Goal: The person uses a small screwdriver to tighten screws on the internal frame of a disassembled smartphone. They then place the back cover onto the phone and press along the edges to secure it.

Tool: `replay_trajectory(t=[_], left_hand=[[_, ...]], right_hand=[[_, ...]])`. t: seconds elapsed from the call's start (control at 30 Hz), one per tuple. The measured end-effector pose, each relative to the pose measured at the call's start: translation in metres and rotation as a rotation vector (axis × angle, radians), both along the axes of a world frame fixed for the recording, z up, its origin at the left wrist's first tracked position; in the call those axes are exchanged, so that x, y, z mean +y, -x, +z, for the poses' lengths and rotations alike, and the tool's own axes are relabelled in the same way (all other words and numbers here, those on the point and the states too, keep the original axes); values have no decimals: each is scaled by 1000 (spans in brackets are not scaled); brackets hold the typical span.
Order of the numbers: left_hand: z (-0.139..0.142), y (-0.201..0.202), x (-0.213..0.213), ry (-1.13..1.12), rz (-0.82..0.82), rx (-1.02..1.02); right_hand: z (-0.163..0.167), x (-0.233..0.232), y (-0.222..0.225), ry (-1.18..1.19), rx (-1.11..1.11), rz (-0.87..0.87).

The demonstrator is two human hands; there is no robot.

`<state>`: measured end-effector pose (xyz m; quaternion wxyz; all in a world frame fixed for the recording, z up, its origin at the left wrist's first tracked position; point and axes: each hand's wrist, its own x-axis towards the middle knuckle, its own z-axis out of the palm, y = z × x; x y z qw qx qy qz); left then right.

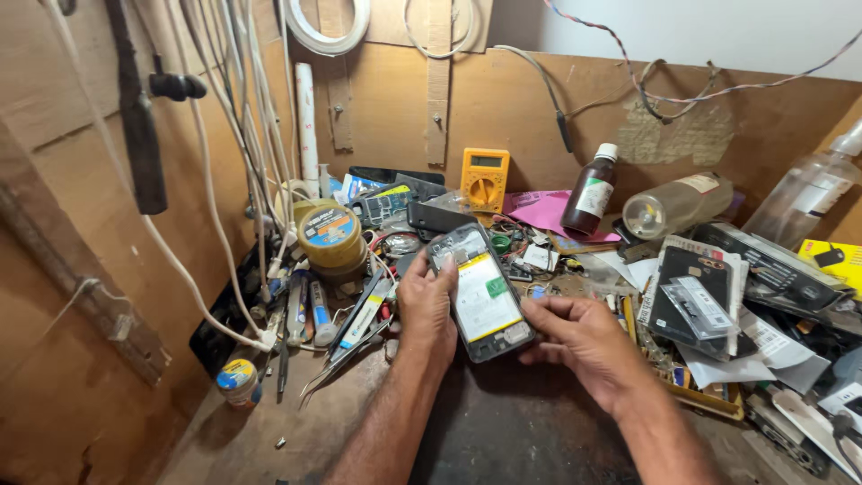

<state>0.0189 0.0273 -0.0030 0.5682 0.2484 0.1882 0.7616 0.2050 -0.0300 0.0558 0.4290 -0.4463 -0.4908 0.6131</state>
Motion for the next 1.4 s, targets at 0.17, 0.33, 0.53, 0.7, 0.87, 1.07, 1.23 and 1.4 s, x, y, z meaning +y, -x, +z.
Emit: replay_trajectory(t=[0.17, 0.33, 0.53, 0.7, 0.87, 1.07, 1.23, 1.4], left_hand=[[3, 3, -1, -34, 14, 55], [17, -1, -13, 35, -175, 258], [30, 5, -30, 161, -416, 536], [28, 6, -26, 145, -349, 417], [20, 4, -22, 144, -333, 450], [14, 3, -22, 160, -306, 487], [18, 0, -23, 111, -272, 420], [19, -3, -29, 69, -323, 451]], right_hand=[[-2, -1, -5, -29, -1, 21], [-13, 12, -14, -70, 95, -100], [-14, 18, -20, -63, 194, -193], [-13, 16, -14, -59, 208, -123], [-20, 20, -18, -46, 204, -138], [-26, 23, -15, -24, 169, -175], [-14, 16, -14, -39, 228, -145], [-19, 19, -14, -86, 197, -193]])
